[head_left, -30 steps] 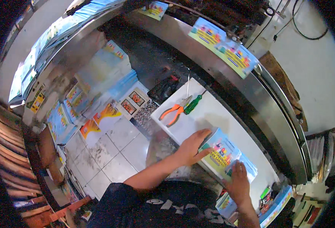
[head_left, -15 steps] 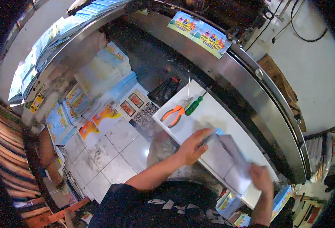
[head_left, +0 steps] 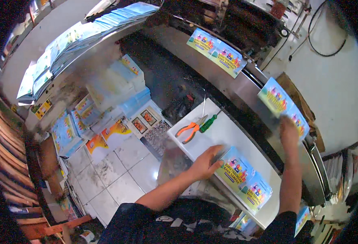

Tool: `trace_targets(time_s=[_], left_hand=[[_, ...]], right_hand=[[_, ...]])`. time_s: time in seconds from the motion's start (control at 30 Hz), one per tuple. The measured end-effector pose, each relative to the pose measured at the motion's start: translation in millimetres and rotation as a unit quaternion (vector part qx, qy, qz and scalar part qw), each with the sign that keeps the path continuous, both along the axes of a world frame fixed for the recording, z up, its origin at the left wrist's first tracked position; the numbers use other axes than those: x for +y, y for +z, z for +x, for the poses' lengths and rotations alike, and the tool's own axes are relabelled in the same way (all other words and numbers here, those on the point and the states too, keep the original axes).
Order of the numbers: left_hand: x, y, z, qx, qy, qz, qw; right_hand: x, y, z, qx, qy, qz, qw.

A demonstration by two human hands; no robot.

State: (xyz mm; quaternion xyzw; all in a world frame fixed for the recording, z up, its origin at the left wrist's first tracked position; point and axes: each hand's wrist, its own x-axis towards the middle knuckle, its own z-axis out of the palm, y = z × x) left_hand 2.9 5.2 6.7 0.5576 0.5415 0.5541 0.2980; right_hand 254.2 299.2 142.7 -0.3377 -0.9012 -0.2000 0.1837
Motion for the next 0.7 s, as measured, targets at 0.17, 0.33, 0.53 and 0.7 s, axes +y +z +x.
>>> trace_targets(time_s=[0.17,0.33,0.53,0.7], left_hand=[[-15.6,4.2,-6.2,-0.003,0.012,-0.030,0.999],[-3.2,5.1,-5.1,-0.001,-0.019,-0.026,0.999],[-2.3,3.1,-7.4,0.031,-0.022,-0.008,0.999],[-2.7,7.8,-5.5,0.036,-0.022,-0.020,0.999]], right_hand=[[-142.8,16.9,-23.4,-0.085,-0.098,-0.334,0.934],[-247.5,-20.3,13.5,-0.202,-0.067,-0.348,0.913],[-255.6,-33.8,15.3,-0.168,-0.056,-0.370,0.912],[-258.3,-26.0,10.3,-0.186,-0.068,-0.361,0.911]])
